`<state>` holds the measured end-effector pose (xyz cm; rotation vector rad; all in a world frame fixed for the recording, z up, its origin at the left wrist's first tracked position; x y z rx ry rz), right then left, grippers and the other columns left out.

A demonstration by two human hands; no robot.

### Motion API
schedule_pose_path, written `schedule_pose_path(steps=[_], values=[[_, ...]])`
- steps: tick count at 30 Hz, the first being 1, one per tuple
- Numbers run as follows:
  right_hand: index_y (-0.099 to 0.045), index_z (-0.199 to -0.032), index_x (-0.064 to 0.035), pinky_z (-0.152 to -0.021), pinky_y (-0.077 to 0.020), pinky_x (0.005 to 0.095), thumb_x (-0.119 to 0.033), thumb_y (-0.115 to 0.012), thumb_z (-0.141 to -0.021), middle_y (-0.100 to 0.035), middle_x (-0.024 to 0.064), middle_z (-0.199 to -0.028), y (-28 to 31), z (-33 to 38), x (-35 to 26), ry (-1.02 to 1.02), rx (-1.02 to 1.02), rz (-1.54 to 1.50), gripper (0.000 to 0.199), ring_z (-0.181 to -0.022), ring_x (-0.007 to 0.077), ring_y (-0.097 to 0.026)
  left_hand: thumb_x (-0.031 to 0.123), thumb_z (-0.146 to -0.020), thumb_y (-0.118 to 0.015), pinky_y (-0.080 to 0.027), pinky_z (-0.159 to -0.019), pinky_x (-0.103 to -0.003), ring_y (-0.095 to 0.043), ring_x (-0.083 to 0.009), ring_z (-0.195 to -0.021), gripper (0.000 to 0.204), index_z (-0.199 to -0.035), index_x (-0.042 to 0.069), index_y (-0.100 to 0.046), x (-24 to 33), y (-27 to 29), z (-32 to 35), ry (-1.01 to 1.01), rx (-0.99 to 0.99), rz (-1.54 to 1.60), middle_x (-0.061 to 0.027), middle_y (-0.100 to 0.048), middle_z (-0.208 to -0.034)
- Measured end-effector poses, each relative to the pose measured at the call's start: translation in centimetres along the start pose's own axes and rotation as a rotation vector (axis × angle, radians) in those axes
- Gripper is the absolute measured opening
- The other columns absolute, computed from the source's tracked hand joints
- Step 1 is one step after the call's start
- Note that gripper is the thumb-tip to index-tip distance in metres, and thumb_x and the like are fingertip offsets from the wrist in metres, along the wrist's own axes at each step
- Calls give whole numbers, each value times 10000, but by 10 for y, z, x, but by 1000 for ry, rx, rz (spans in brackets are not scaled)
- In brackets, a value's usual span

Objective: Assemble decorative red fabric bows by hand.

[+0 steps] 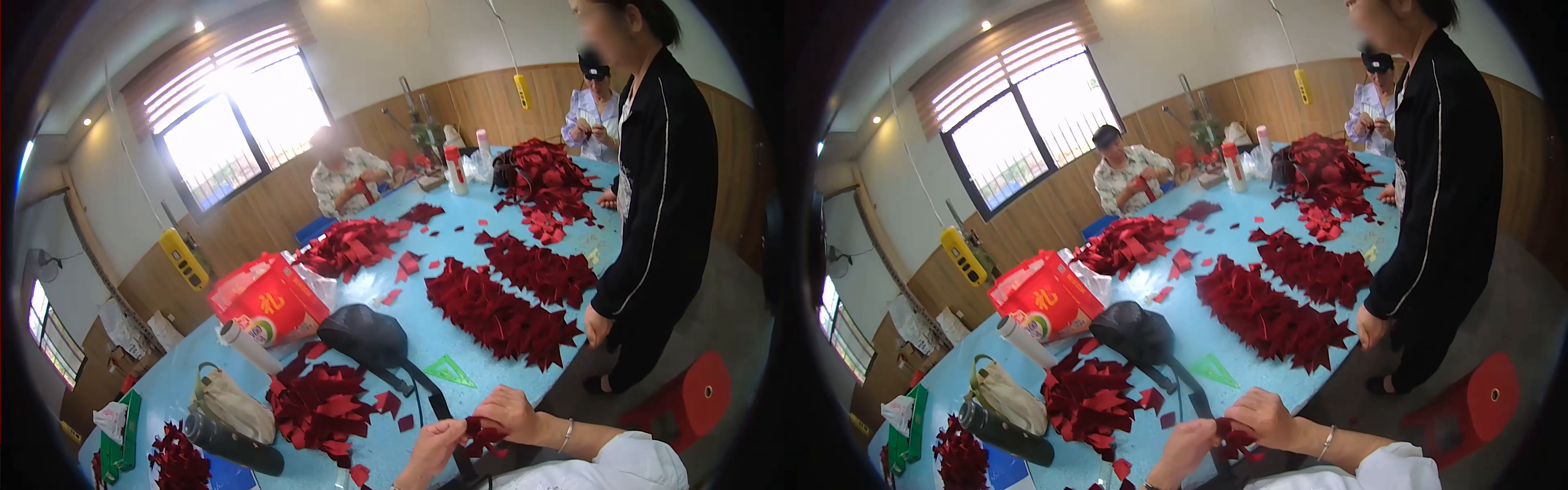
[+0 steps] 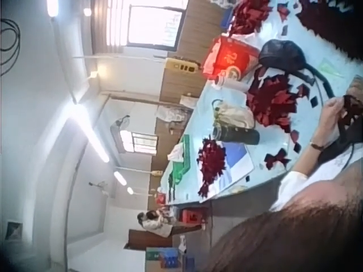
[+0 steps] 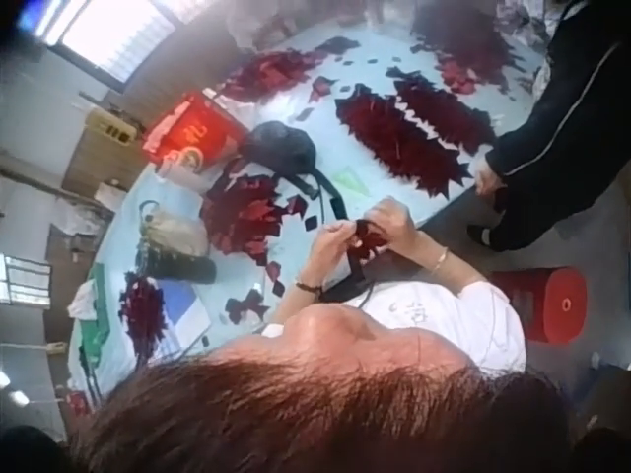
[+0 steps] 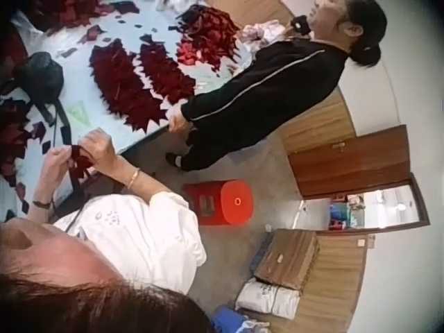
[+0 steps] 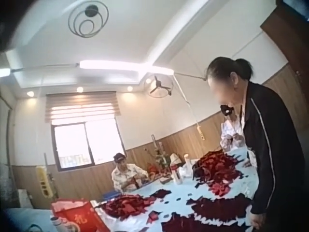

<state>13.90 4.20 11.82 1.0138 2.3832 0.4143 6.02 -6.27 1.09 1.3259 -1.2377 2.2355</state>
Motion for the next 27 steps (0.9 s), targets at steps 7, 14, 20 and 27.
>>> schedule_pose_path(steps=[7,14,20,27], values=[[-604,-811,-50,-580,-448,349,-52,-704,-667,-583,73,-722,6,9,-9,-29,9,9,175,-639,258,-558,121,-889,-553,-412,-651,-227,-528,-117,-667,153,-824,-7,-606,5,-11,22,-28,142,18,-22,-578,-747],[-604,-805,-45,-570,-444,350,-26,-704,-633,-571,68,-720,-7,10,15,-20,4,23,200,-615,251,-543,130,-895,-575,-397,-643,-211,-505,-76,-677,142,-845,3,-617,3,13,-7,-156,86,-143,-12,-585,-768],[-603,-817,-28,-550,-422,353,-3,-711,-595,-555,62,-720,-22,16,39,64,13,48,248,-597,238,-519,160,-927,-536,-383,-627,-190,-479,-41,-684,169,-870,9,-588,16,20,-25,-245,47,-399,23,-564,-764],[-597,-823,-28,-547,-417,354,0,-712,-593,-559,63,-727,-22,23,39,31,8,7,258,-598,239,-519,103,-899,-555,-439,-682,-216,-549,-70,-750,116,-889,0,-608,8,18,-23,-93,33,-338,0,-602,-798]])
Point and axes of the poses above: each hand's wrist, its own z-axis away from the middle knuckle, its own y-axis out of the back of the hand, x = y × z, the point moved 9 cm from there along -z, towards the middle knuckle
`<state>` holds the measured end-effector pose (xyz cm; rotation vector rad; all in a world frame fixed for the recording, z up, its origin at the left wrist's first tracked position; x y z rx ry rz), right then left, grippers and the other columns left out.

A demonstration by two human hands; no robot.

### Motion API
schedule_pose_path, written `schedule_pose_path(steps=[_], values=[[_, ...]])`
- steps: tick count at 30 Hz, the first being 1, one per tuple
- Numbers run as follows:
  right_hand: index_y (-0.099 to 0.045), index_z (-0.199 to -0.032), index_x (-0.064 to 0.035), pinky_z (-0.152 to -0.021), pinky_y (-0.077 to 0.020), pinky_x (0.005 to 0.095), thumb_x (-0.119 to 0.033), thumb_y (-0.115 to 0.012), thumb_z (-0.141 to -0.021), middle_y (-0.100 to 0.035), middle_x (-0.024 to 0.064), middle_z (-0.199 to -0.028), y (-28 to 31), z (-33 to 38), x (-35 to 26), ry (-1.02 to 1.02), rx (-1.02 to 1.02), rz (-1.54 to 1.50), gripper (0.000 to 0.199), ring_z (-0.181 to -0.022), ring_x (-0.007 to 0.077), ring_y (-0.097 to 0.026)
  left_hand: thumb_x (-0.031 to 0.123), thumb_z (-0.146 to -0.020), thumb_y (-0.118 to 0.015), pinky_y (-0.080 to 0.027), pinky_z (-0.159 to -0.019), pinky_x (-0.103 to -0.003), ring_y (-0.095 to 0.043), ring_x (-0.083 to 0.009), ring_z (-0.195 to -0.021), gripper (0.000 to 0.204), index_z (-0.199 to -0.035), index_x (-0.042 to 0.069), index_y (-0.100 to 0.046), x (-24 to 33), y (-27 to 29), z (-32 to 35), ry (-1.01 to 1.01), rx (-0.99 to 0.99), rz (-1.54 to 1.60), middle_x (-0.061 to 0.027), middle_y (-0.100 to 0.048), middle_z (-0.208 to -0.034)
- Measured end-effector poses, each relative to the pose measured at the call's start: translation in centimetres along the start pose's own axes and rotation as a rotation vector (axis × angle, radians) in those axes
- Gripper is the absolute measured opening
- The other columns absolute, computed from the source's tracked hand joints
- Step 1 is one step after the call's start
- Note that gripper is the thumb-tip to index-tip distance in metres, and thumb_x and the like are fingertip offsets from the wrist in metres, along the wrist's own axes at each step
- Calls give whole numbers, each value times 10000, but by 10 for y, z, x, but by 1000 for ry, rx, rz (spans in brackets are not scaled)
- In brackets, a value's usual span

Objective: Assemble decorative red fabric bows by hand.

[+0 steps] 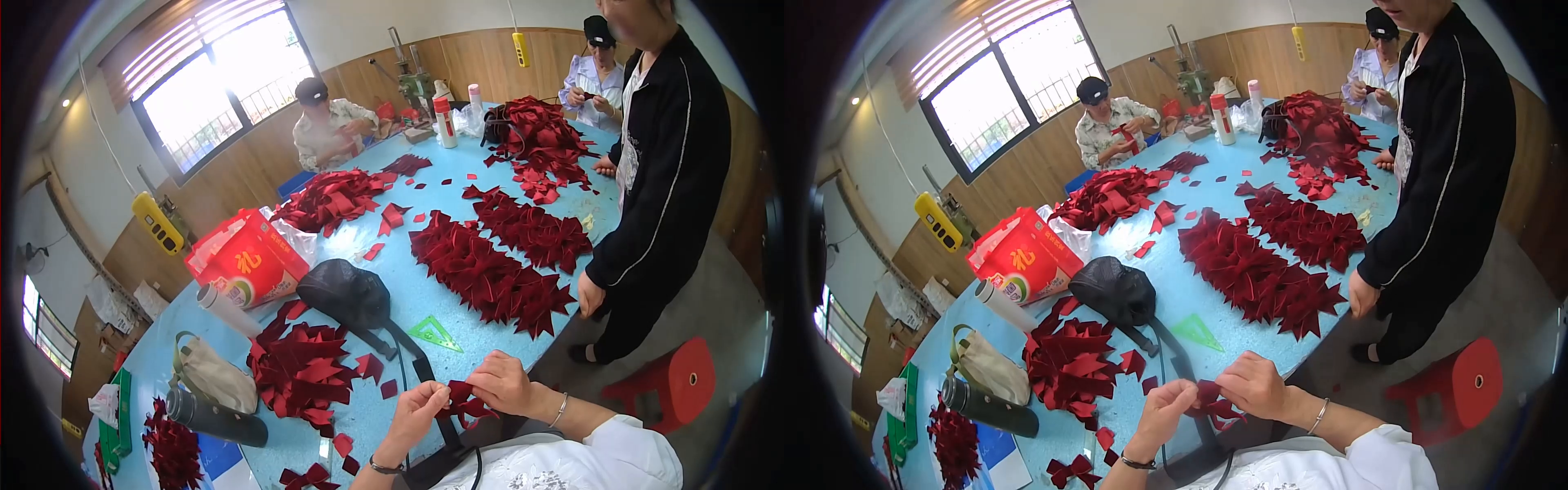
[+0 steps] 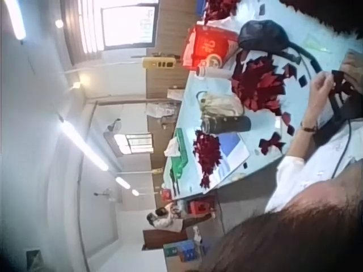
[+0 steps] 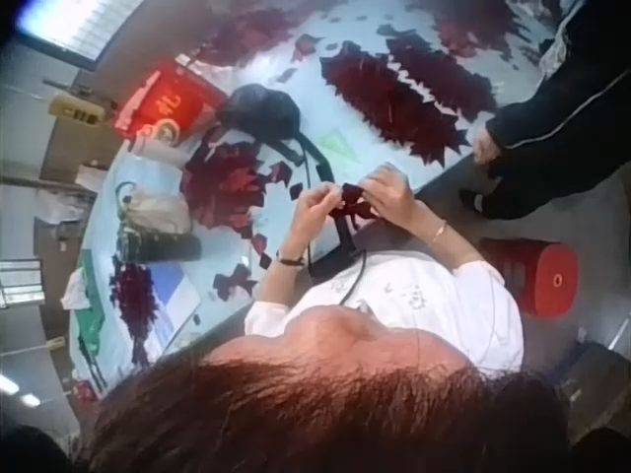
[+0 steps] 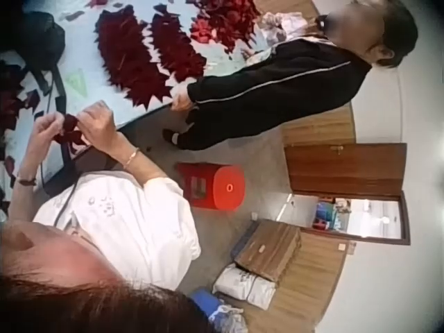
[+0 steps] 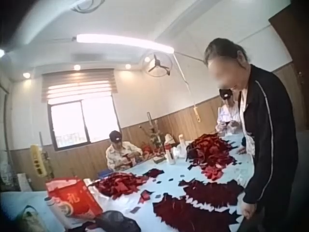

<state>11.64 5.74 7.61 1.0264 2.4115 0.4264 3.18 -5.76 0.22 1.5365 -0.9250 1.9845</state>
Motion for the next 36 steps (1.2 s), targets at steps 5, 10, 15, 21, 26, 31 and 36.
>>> schedule_pose_path(steps=[5,10,15,21,26,31,36], values=[[-595,-816,-26,-547,-417,355,2,-704,-588,-559,68,-729,-3,-2,18,-39,12,-27,255,-609,246,-521,81,-881,-576,-443,-684,-212,-560,-74,-749,98,-887,-8,-617,-4,0,-20,27,-15,106,-3,-612,-813],[-593,-811,-22,-536,-404,353,17,-688,-569,-552,75,-726,-29,13,60,6,13,52,264,-591,255,-507,107,-880,-613,-412,-612,-177,-504,-31,-670,109,-827,12,-607,-28,24,-65,-59,-55,32,31,-581,-757],[-584,-784,-25,-552,-416,331,11,-644,-601,-531,59,-703,-56,43,101,-41,-4,49,196,-592,230,-503,103,-875,-612,-396,-612,-182,-497,-36,-676,102,-827,13,-604,-65,38,-96,38,-77,69,29,-576,-758],[-591,-854,-12,-523,-382,346,25,-689,-580,-542,72,-727,-70,54,137,-45,18,9,293,-576,246,-491,97,-874,-602,-405,-657,-184,-521,-58,-703,89,-864,8,-601,-96,53,-126,178,-74,126,18,-580,-791],[-589,-869,-12,-517,-378,339,22,-693,-579,-548,78,-729,-76,66,161,-82,11,-38,310,-570,246,-490,91,-878,-594,-421,-677,-178,-546,-65,-739,85,-869,7,-592,-105,50,-144,194,-128,186,7,-595,-866],[-587,-874,-19,-516,-382,333,13,-691,-608,-558,73,-727,-76,69,173,-122,46,-69,288,-567,242,-493,27,-833,-632,-451,-717,-191,-571,-82,-783,124,-935,7,-566,-104,47,-153,179,-136,273,-17,-598,-937],[-578,-851,-25,-519,-387,336,22,-677,-616,-544,63,-695,-75,69,173,-156,79,-80,259,-558,242,-489,-56,-776,-664,-501,-784,-244,-602,-116,-849,306,-1041,-1,-523,-109,34,-151,253,-189,299,-59,-609,-960]])
Point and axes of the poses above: each hand's wrist, its own z-axis away from the middle knuckle, its own y-axis out of the back of the hand, x = y × z, the point moved 9 cm from there along -z, towards the middle knuckle
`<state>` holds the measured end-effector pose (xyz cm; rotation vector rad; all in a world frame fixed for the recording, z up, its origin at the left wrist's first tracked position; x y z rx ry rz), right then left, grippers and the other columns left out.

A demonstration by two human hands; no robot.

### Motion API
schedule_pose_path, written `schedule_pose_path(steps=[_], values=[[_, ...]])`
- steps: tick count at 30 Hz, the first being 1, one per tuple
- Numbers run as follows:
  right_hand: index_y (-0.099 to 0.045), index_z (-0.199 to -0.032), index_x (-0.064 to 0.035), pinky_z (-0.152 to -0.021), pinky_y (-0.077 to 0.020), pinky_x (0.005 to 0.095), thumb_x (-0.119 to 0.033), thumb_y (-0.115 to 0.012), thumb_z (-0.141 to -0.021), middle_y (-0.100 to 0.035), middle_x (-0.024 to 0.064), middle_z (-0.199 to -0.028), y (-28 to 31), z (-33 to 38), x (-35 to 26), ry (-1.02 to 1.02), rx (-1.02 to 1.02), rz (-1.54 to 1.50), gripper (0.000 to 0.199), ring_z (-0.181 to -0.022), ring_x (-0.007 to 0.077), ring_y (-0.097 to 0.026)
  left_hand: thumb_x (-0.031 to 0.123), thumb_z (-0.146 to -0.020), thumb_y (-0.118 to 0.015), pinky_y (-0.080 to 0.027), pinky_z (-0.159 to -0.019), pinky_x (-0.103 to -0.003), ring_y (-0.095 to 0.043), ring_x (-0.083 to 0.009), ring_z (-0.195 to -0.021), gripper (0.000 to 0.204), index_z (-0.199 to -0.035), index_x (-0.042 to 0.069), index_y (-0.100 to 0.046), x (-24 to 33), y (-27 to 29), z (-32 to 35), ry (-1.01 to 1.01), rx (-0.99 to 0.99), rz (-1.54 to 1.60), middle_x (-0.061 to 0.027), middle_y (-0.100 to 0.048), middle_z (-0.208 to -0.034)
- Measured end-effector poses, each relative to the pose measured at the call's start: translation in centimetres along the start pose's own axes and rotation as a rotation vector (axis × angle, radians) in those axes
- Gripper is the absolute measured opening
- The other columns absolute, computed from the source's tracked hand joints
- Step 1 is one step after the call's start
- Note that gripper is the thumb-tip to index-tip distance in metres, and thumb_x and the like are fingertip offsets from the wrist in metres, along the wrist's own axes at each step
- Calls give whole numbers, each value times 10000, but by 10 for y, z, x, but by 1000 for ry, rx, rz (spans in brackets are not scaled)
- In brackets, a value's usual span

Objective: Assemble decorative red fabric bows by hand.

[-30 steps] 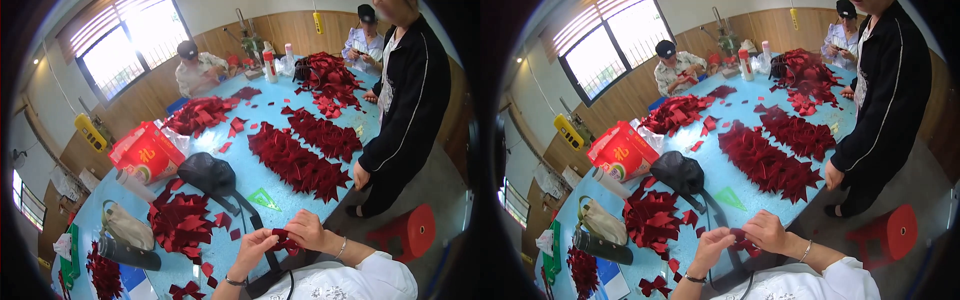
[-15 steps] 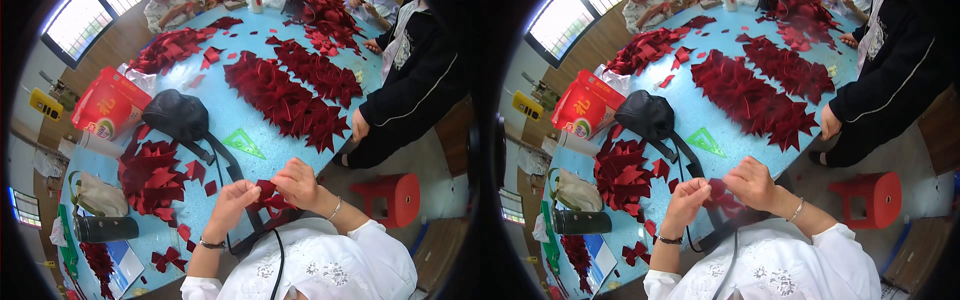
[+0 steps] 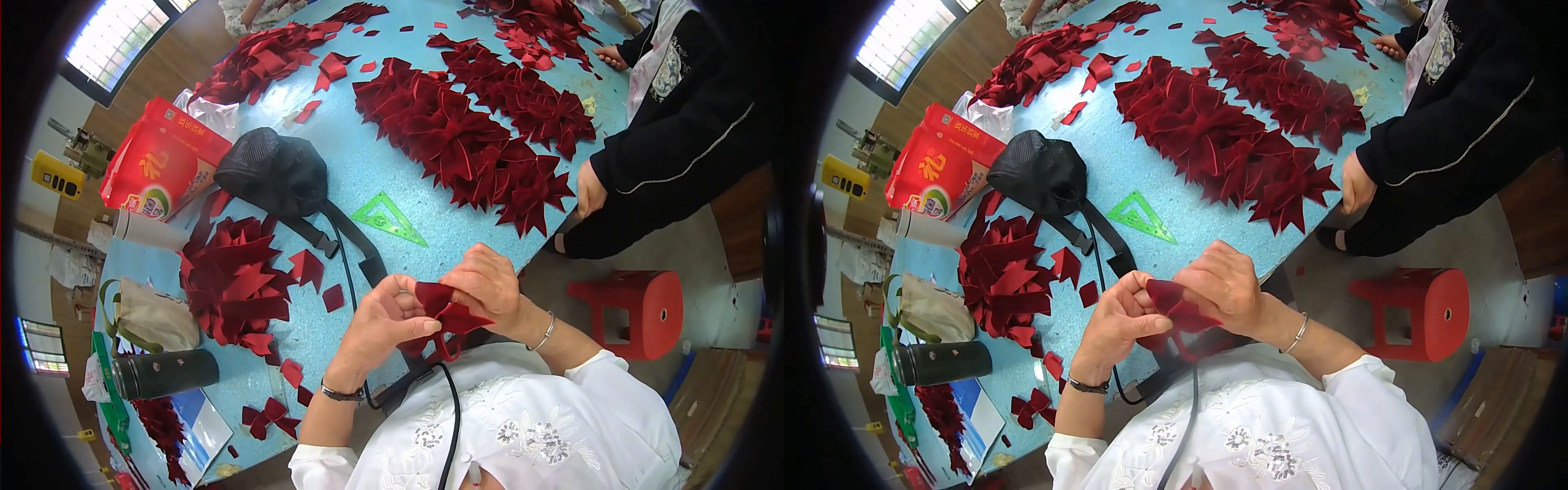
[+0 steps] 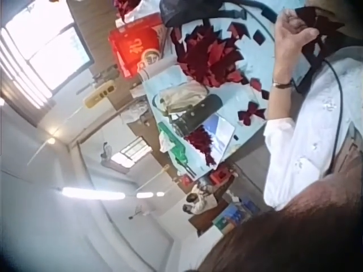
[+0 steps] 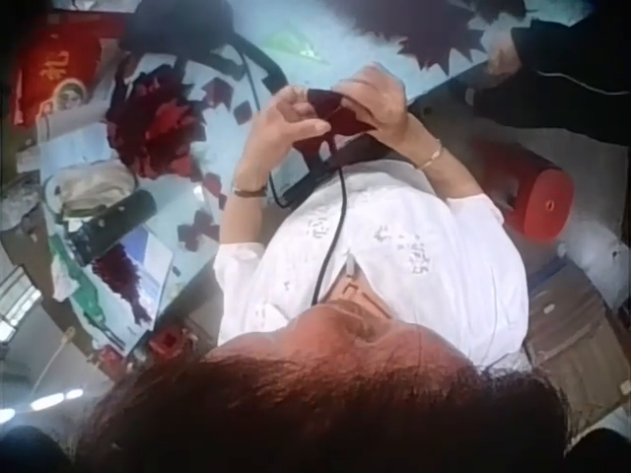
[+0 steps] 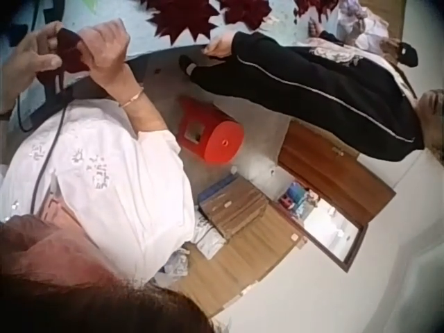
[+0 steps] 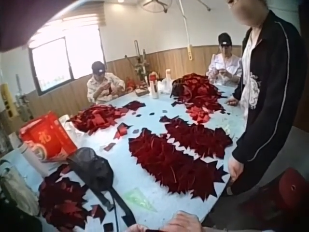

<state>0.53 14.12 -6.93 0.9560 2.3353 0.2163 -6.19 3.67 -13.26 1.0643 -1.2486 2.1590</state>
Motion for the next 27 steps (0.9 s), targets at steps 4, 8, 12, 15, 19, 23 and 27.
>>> schedule_pose_path(steps=[4,8,12,15,19,23,27], values=[[-572,-835,-27,-516,-386,337,7,-679,-632,-538,65,-678,0,10,0,0,11,11,233,-547,243,-484,-58,-765,-675,-507,-778,-251,-609,-120,-854,340,-1070,-14,-531,-9,-1,3,47,2,-92,-68,-621,-966],[-564,-818,-31,-514,-384,345,-10,-681,-643,-532,72,-668,3,23,-8,29,9,67,212,-540,254,-477,-40,-763,-684,-504,-769,-246,-612,-113,-832,323,-1066,-28,-572,-16,-13,8,97,-34,-184,-67,-640,-934],[-572,-864,-16,-534,-404,320,-27,-691,-687,-573,66,-689,10,29,-15,28,-70,125,213,-556,214,-515,-29,-761,-685,-502,-758,-239,-618,-108,-799,300,-1051,-37,-611,-20,-19,21,135,6,-239,-68,-658,-890],[-585,-899,-2,-562,-427,293,-30,-693,-722,-605,56,-716,15,29,-8,-225,-186,-61,209,-589,170,-545,-27,-761,-680,-503,-748,-235,-623,-108,-782,285,-1041,-40,-626,-22,-20,33,129,45,-251,-71,-665,-874],[-603,-902,8,-612,-458,255,-48,-690,-767,-632,42,-770,8,52,8,-819,-265,-631,170,-668,110,-568,-31,-765,-666,-508,-733,-234,-628,-111,-770,270,-1033,-38,-634,-22,-25,46,94,78,-267,-75,-669,-871],[-609,-871,5,-641,-474,229,-93,-687,-803,-640,33,-810,0,69,-4,-1025,-155,-983,143,-718,77,-572,-35,-767,-657,-509,-719,-232,-630,-108,-765,263,-1030,-33,-638,-21,-36,54,58,97,-316,-72,-671,-870],[-604,-904,2,-656,-481,221,-74,-672,-811,-624,30,-820,-8,82,-18,-1036,-269,-999,139,-723,79,-569,-27,-764,-660,-503,-699,-223,-627,-99,-746,251,-1014,-30,-646,-25,-43,59,37,110,-327,-65,-673,-856]])
Point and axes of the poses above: each hand's wrist, its own z-axis away from the middle knuckle, its own y-axis out of the back of the hand, x = y × z, the point moved 9 cm from there along -z, towards the middle knuckle
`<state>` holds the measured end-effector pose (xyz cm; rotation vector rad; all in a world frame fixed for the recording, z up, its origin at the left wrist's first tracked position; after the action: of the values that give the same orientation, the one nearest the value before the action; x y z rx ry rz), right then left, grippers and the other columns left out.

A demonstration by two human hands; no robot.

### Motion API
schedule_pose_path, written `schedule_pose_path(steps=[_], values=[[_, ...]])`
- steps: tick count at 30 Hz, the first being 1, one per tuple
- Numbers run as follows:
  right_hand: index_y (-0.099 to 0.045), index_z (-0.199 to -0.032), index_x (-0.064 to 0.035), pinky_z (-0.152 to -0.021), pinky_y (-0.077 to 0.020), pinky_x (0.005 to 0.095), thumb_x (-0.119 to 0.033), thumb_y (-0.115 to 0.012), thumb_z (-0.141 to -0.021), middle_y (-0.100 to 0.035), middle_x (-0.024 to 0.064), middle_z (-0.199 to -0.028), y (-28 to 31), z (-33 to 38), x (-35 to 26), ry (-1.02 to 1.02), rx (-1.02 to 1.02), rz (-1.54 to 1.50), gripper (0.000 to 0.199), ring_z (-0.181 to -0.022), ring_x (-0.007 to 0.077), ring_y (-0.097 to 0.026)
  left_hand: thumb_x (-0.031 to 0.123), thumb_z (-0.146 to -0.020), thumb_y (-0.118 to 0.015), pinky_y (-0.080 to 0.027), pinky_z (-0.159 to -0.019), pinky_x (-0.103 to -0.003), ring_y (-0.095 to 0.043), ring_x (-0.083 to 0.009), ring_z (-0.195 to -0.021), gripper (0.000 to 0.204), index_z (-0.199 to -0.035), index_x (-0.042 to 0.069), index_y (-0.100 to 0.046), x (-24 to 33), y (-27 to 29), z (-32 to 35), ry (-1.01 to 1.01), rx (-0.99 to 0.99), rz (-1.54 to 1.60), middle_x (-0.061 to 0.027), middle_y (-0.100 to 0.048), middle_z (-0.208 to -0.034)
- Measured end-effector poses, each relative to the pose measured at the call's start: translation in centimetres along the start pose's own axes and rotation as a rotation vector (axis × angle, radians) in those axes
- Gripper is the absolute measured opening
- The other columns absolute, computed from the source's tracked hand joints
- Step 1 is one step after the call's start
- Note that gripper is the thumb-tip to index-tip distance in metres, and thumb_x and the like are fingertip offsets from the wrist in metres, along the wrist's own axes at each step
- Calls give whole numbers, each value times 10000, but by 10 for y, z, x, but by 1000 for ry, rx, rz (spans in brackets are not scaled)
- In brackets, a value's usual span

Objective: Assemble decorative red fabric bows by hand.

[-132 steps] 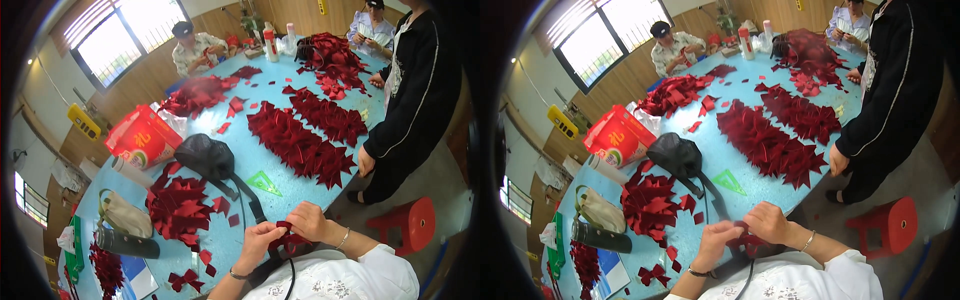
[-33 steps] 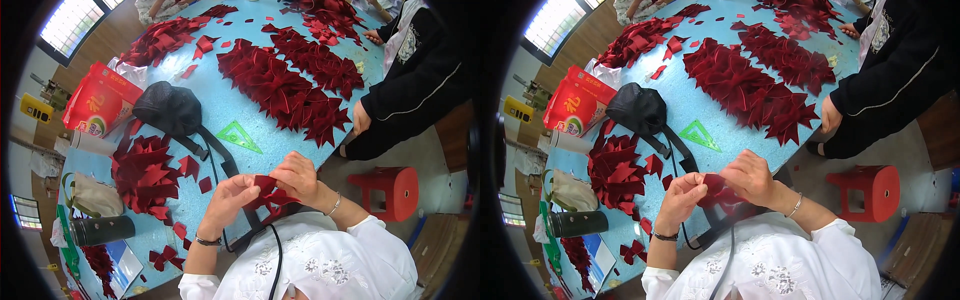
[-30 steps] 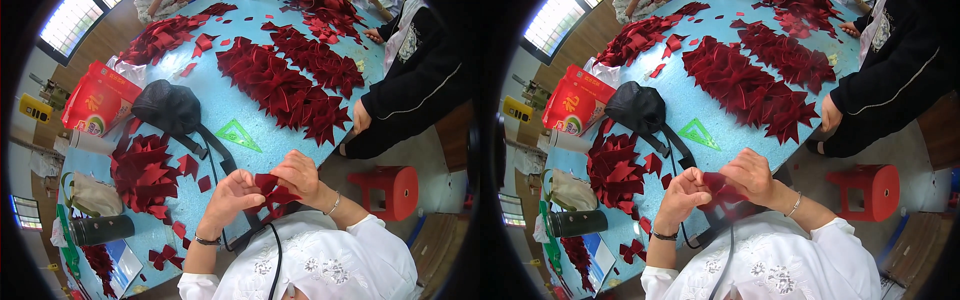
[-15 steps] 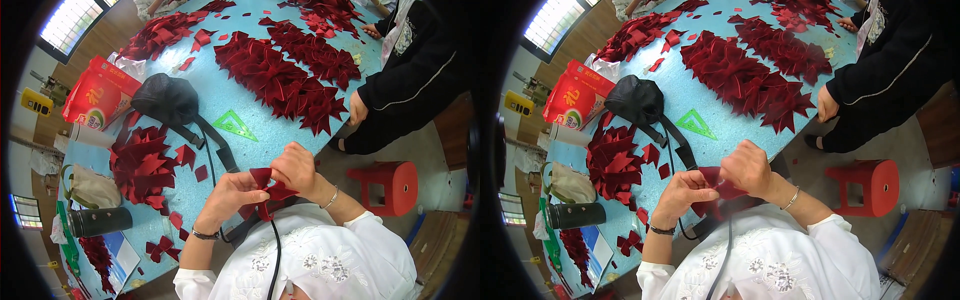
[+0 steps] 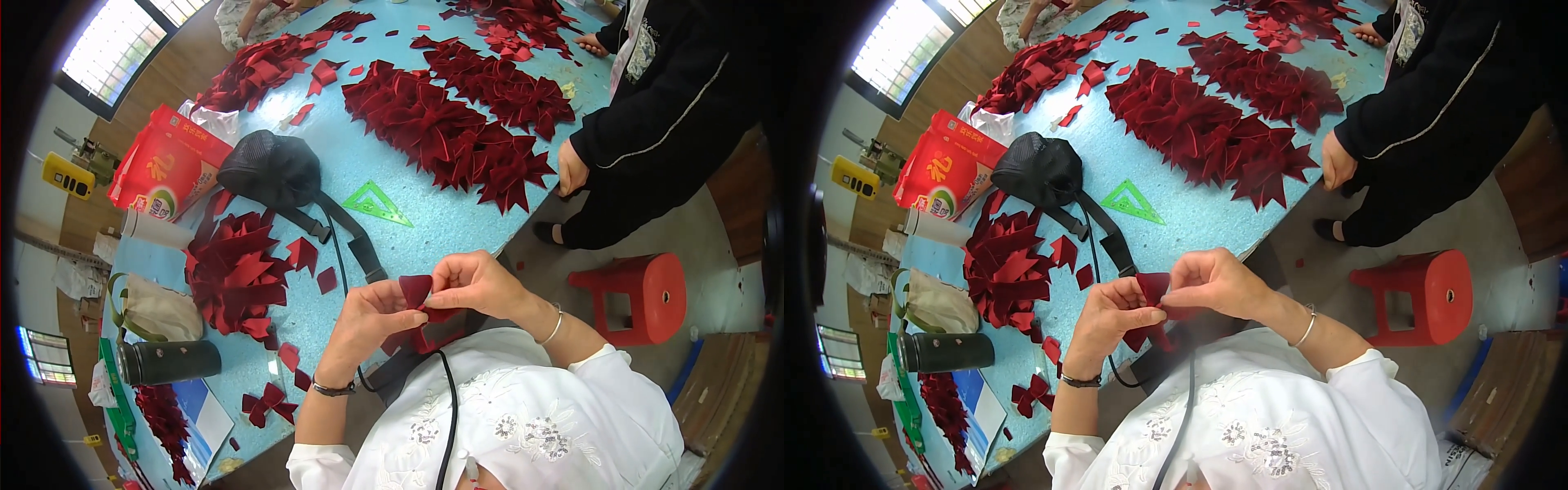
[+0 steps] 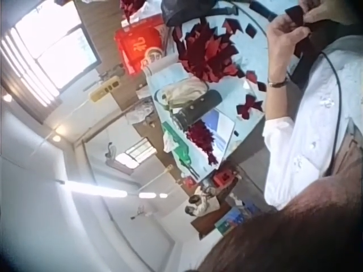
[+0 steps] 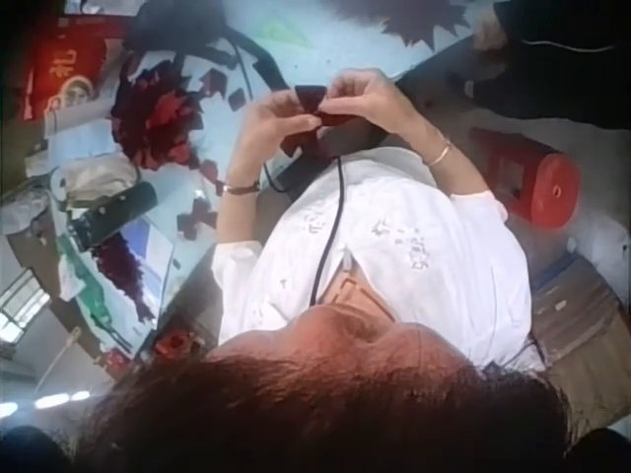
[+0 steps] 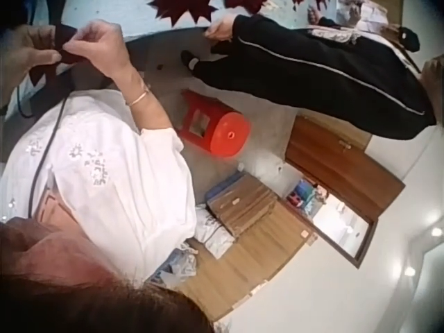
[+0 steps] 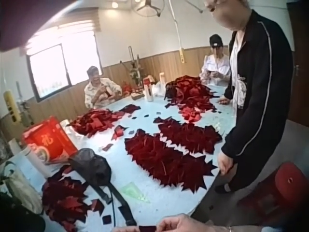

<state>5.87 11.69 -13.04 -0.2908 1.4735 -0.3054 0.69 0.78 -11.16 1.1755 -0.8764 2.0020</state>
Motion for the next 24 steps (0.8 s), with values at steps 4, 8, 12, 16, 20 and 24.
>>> schedule_pose_path(steps=[4,8,12,16,20,24], values=[[-591,-954,11,-703,-490,217,-44,-669,-809,-610,29,-859,9,10,-2,-16,39,90,174,-788,84,-573,-7,-755,-673,-489,-670,-209,-616,-87,-716,231,-984,-30,-657,-6,-5,4,30,7,-28,-54,-673,-829],[-594,-938,6,-704,-481,207,-63,-679,-808,-606,20,-840,11,13,-16,18,132,159,170,-792,77,-568,12,-753,-680,-472,-636,-202,-599,-81,-682,182,-931,-27,-668,-9,-9,7,53,15,-52,-43,-666,-792],[-599,-940,4,-699,-478,207,-82,-687,-805,-608,18,-836,8,12,-23,47,135,247,182,-786,73,-567,14,-753,-678,-463,-615,-207,-582,-84,-656,123,-870,-25,-670,-11,-11,9,62,14,-138,-39,-653,-761],[-605,-948,-1,-702,-478,219,-101,-695,-794,-615,19,-836,8,10,-30,135,116,338,204,-786,76,-570,26,-745,-682,-440,-592,-193,-570,-66,-640,105,-838,-21,-673,-11,-12,8,50,25,-228,-26,-646,-735],[-616,-934,-6,-698,-476,235,-116,-707,-773,-629,30,-827,7,8,-33,181,100,496,216,-779,86,-578,42,-739,-689,-421,-566,-183,-558,-50,-616,104,-822,-19,-677,-12,-12,6,61,43,-267,-12,-638,-701],[-629,-888,-7,-688,-471,245,-115,-705,-760,-640,40,-793,4,4,-31,192,40,572,184,-755,97,-585,50,-736,-694,-402,-543,-177,-542,-42,-588,115,-828,-18,-681,-12,-11,4,75,50,-318,-2,-629,-676]])
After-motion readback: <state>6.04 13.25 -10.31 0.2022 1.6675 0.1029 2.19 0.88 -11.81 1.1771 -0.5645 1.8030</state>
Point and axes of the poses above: each hand's wrist, its own z-axis away from the middle knuckle, its own y-axis out of the back of the hand, x = y × z, the point moved 9 cm from there along -z, towards the middle knuckle
